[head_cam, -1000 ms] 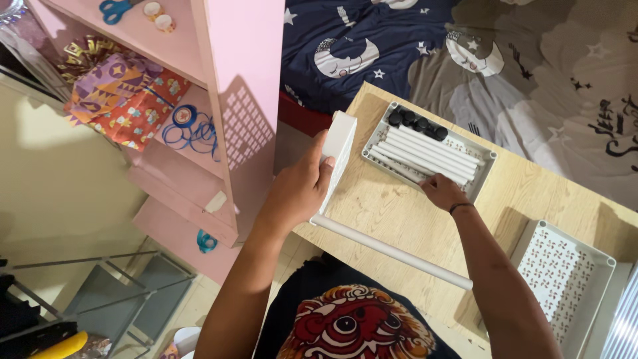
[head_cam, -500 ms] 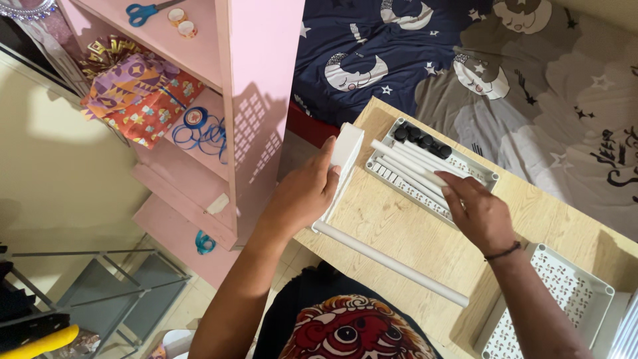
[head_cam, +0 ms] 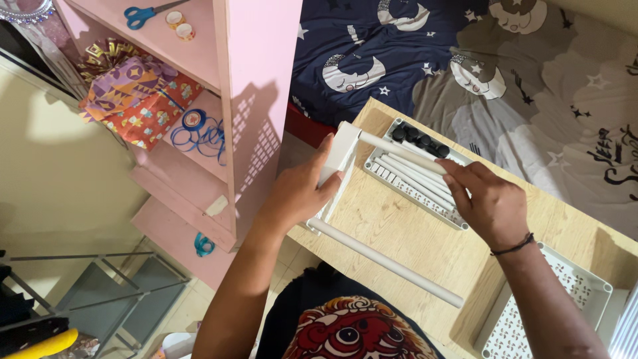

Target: The person assembles white plastic rods into a perforated plastic tray by inserting them one at a time into slots. The person handles the tray and rods with both hands, aligning and pushing each rod into place. The task continues with repeated insertion of rods into the tray.

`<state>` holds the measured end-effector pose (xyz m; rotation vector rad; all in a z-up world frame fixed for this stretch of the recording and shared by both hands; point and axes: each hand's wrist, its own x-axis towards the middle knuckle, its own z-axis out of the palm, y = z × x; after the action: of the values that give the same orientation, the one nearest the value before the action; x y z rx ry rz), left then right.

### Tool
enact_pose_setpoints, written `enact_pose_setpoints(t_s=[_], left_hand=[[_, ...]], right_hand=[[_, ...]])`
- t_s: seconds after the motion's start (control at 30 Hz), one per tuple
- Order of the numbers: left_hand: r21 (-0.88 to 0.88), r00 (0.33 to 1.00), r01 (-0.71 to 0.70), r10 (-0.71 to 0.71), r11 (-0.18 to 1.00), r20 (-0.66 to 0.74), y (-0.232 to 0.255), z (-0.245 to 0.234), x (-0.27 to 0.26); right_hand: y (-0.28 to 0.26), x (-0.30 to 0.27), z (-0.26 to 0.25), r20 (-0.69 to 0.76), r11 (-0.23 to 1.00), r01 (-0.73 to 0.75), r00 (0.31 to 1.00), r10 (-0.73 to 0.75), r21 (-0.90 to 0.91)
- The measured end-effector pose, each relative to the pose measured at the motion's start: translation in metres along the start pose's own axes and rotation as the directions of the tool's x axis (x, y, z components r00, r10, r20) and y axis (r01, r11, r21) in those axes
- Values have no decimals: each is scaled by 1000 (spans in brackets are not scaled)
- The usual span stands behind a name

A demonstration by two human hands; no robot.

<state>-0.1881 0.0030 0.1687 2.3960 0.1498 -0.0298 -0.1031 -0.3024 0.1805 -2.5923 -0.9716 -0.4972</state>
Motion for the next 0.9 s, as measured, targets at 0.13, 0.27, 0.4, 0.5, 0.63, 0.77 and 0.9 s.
enact_pose_setpoints(t_s=[0.13, 0.27, 0.4, 0.5, 0.63, 0.77, 0.9], left_hand=[[22, 996, 71, -72, 997, 47, 3, -2, -2], [-3, 999, 46, -46, 999, 29, 4, -6, -1], [-15, 995, 79, -78, 997, 57, 2, -6, -1], [-62, 1000, 4, -2, 998, 28, 0, -7, -2], [-82, 998, -62, 61, 995, -16, 2, -9, -3], [-21, 983, 150, -147, 988, 109, 6, -13, -3], [-48, 998, 50, -48, 998, 31, 0, -10, -2]], right_hand=[[-1, 2, -5, -16, 999, 27, 1000, -27, -23], [-5, 4, 0, 19, 1000, 25, 999, -25, -1], [-3, 3, 4, 30, 1000, 14, 999, -14, 9], [8, 5, 7, 49, 998, 20, 999, -23, 66], [24, 18, 11, 432, 923, -366, 857, 283, 121], [21, 26, 7, 355, 964, -205, 925, 134, 171], [-7, 28, 10, 122, 992, 103, 986, -111, 71]])
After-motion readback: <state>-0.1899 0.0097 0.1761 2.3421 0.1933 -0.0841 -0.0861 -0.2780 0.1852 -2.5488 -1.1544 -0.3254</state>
